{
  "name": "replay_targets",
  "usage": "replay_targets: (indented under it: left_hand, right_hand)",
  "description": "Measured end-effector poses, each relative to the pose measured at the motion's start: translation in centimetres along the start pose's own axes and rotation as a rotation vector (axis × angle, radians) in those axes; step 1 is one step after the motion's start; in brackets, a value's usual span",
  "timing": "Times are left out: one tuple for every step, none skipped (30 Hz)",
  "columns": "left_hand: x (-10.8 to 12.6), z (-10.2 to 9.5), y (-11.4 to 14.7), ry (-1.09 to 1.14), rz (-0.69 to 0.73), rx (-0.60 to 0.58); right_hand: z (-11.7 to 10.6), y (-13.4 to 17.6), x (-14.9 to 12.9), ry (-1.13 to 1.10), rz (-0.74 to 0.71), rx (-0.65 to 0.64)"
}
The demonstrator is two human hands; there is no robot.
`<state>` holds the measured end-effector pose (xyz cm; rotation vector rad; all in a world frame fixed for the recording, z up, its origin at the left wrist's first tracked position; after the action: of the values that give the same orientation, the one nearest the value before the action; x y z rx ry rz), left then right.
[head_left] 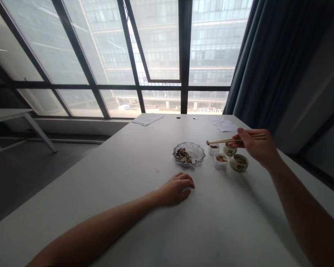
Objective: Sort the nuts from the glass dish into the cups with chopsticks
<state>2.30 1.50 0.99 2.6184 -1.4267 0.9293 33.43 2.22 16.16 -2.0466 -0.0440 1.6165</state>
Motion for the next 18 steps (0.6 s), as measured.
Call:
replay_targets:
  left_hand:
    - [0.0, 0.0, 0.0, 0.001, -0.001, 0.000]
    - [0.0, 0.0, 0.0, 0.001, -0.001, 0.001]
    - [-0.1, 0.0, 0.0, 0.000, -0.001, 0.001]
    - [0.0, 0.0, 0.0, -0.001, -0.001, 0.001]
    - [0.0, 0.0, 0.0, -0.002, -0.001, 0.001]
    - [0.0, -0.1, 0.0, -0.003, 0.000, 0.001]
    - [0.0, -0.1, 0.0, -0.004, 0.000, 0.001]
    - [0.1, -0.1, 0.0, -0.005, 0.002, 0.000]
    - [0.1, -0.2, 0.0, -0.006, 0.003, 0.000]
    - [0.1, -0.2, 0.0, -0.007, 0.004, -0.001]
    - [0.1, -0.2, 0.0, -0.008, 0.005, -0.001]
    - [0.1, -0.2, 0.0, -0.008, 0.005, -0.001]
    - [0.1, -0.2, 0.0, -0.007, 0.006, -0.001]
    - [0.1, -0.2, 0.0, -0.006, 0.005, -0.002]
    - [0.0, -0.2, 0.0, -0.005, 0.005, -0.002]
    - [0.0, -0.1, 0.0, -0.004, 0.005, -0.003]
    - [0.0, -0.1, 0.0, -0.003, 0.005, -0.003]
    - [-0.1, -0.1, 0.0, -0.002, 0.005, -0.003]
  right_hand:
    - [-1.0, -0.1, -0.4, 0.040, 0.032, 0.019]
    - [-1.8, -0.1, -0.7, 0.076, 0.067, 0.031]
    - [-2.3, 0.0, -0.8, 0.108, 0.101, 0.030]
    - [-2.5, 0.0, -0.8, 0.133, 0.130, 0.023]
    - [-2.6, 0.1, -0.8, 0.148, 0.150, 0.009]
    - [-2.4, 0.2, -0.7, 0.152, 0.162, -0.014]
    - [-2.2, 0.2, -0.5, 0.150, 0.170, -0.039]
    - [-1.9, 0.2, -0.4, 0.147, 0.179, -0.067]
    - [-1.6, 0.2, -0.3, 0.145, 0.188, -0.095]
    - [-1.4, 0.2, -0.2, 0.146, 0.194, -0.120]
    - [-1.2, 0.1, -0.1, 0.152, 0.195, -0.139]
    - [-1.3, 0.0, 0.0, 0.160, 0.189, -0.143]
    - [-1.4, -0.1, 0.1, 0.166, 0.174, -0.139]
    - [-1.6, -0.2, 0.2, 0.171, 0.156, -0.127]
    - [-1.8, -0.3, 0.3, 0.174, 0.138, -0.114]
    - [-2.0, -0.4, 0.5, 0.178, 0.126, -0.110]
    - [-2.2, -0.4, 0.7, 0.182, 0.116, -0.114]
    - [-2.2, -0.5, 1.0, 0.184, 0.103, -0.124]
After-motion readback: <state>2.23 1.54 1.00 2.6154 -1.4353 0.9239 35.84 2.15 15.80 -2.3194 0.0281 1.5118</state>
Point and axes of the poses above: each hand's wrist, its own y-axis away from the middle knuckle, its own z-axis out of the palm, x = y × z, the point moved 3 cm from there along -y, towards the middle knuckle, and after that the axes turned 3 degrees about -z, right-handed, at the moved point
